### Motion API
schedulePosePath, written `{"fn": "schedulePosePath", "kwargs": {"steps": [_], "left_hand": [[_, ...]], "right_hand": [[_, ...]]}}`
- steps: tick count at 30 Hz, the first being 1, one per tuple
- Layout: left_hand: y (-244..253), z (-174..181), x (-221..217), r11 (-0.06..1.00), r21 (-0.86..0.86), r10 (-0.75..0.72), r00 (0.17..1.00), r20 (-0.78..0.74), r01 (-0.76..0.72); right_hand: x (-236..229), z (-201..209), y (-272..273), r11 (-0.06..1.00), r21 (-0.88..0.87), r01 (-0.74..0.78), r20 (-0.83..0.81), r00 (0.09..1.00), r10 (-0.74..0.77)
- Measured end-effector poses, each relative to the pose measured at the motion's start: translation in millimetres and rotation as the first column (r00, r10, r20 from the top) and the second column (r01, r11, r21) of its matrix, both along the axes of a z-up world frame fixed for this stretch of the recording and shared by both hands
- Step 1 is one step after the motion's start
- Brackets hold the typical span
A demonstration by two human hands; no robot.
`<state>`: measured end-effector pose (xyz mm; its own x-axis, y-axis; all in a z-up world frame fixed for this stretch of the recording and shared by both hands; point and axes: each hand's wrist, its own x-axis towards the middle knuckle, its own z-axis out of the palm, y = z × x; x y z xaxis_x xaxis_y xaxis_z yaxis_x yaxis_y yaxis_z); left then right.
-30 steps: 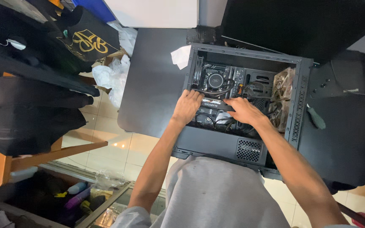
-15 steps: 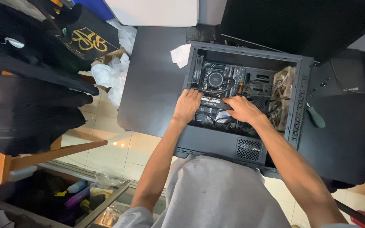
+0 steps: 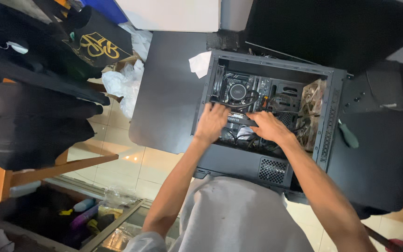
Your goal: The person uses a screwdriver to remove screws from a graphics card installed in a desktop computer tower. They then disconnect cables and carefully lift the graphics card out of the motherboard, placing it on the desk.
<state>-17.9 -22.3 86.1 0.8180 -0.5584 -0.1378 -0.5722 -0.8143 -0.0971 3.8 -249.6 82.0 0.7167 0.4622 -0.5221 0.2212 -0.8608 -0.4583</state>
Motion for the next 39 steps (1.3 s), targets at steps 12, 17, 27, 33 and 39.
{"fn": "schedulePosePath", "kwargs": {"steps": [12,17,27,33,39], "left_hand": [[-60.0,-83.8,-2.9,0.934,-0.287,-0.081,0.908,0.411,0.213],[-81.9,-54.8,-9.8,0.992,-0.121,0.07,0.93,0.361,-0.027],[-91.1,-75.3,-9.7,0.972,-0.212,0.184,0.898,0.399,-0.105],[-93.6,-63.6,-8.8,0.975,-0.206,0.17,0.876,0.452,-0.083],[-93.3,-61.7,-8.8,0.973,-0.221,0.164,0.862,0.48,-0.062]], "right_hand": [[24.2,-35.8,-23.2,0.989,0.009,-0.146,0.083,0.986,0.144],[41.7,-51.1,-30.7,0.969,0.026,-0.247,0.025,0.969,0.247],[93.9,-60.1,-71.6,0.816,-0.025,-0.577,0.183,0.8,0.571],[78.1,-99.1,-63.8,0.638,-0.349,-0.687,0.246,0.59,0.769],[74.1,-246.1,-40.4,0.441,-0.714,-0.544,-0.046,0.665,0.745]]}}
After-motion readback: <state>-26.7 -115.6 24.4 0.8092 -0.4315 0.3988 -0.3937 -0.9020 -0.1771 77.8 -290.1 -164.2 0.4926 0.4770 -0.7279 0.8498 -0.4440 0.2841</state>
